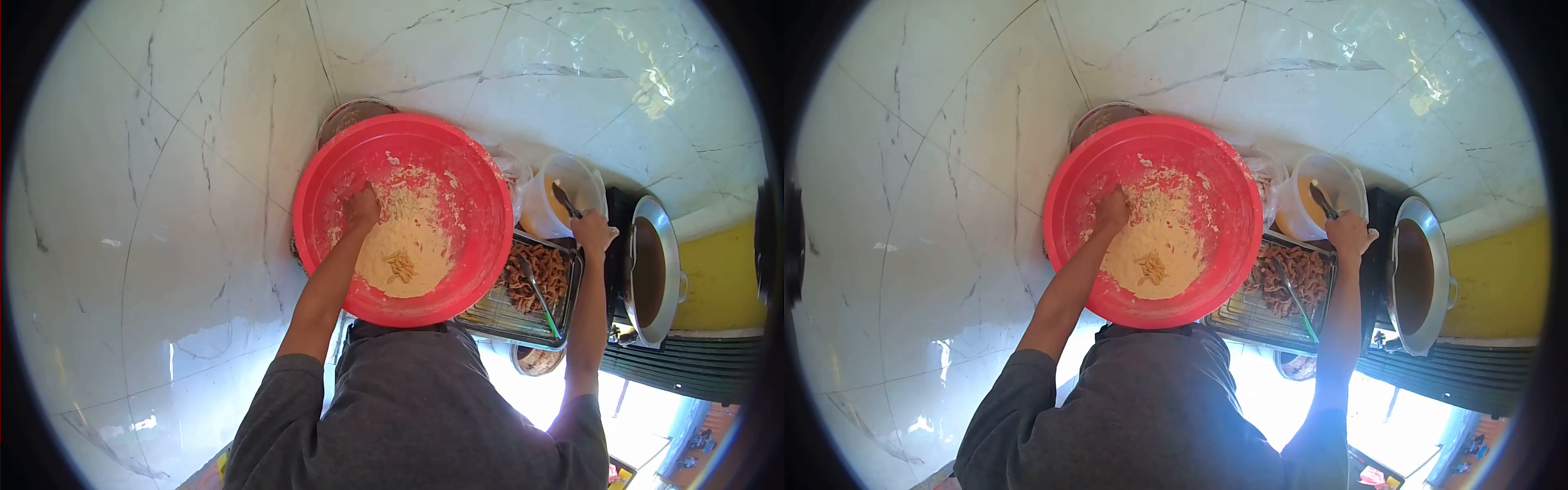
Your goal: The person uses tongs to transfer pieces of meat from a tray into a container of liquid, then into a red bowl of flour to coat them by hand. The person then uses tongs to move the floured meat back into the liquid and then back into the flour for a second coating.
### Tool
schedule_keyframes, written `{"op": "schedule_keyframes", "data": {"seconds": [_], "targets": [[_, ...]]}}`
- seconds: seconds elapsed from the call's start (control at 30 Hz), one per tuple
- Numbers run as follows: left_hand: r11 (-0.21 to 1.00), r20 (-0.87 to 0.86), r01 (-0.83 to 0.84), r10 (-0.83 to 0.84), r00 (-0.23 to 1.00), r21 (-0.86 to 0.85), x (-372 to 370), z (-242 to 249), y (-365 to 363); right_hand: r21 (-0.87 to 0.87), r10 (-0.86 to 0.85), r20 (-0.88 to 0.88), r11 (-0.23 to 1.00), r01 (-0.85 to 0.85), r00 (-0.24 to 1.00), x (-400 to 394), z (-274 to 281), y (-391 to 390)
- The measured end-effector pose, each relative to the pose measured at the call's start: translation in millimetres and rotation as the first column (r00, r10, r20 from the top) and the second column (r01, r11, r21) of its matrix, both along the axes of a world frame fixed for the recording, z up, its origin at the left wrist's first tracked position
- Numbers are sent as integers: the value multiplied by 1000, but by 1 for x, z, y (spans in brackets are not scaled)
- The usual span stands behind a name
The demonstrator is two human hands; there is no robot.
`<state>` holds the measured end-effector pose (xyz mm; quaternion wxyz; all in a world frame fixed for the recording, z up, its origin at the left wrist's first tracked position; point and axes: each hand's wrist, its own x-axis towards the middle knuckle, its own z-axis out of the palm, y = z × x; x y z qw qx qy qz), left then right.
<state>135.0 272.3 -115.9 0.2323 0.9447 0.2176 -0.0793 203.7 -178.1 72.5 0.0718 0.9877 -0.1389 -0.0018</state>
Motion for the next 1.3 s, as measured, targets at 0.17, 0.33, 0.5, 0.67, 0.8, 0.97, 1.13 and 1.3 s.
{"op": "schedule_keyframes", "data": {"seconds": [0.17, 0.33, 0.5, 0.67, 0.8, 0.97, 1.13, 1.3], "targets": [[989, 8, -45, 47, 999, -142, -12, 12, 1, -39, -9, -136, 999, 3, 991, 17, -7, 11], [977, 14, -25, 29, 999, -212, -8, -32, 14, 15, -10, -94, 1000, 11, 996, 24, -19, 15], [941, -12, -31, 29, 1000, -336, -8, -47, 22, 114, 15, 47, 993, -20, 999, 27, -41, -11], [943, 55, -8, 28, 998, -333, -16, -26, 16, 90, -15, 150, 996, 1, 989, 0, -23, 3], [930, 100, -42, 84, 991, -365, -16, -17, 13, 185, -46, 186, 983, 11, 981, -9, -12, 9], [803, 87, 1, 63, 994, -595, -10, -22, 17, 132, -51, 154, 991, 31, 987, -15, -6, 14], [439, 107, -41, 305, 946, -897, -6, -39, 15, 129, -36, 146, 992, 17, 989, -13, -12, 11], [541, 125, 18, 160, 979, -841, -6, -22, 12, 135, -25, 173, 991, 1, 985, -16, -16, 6]]}}
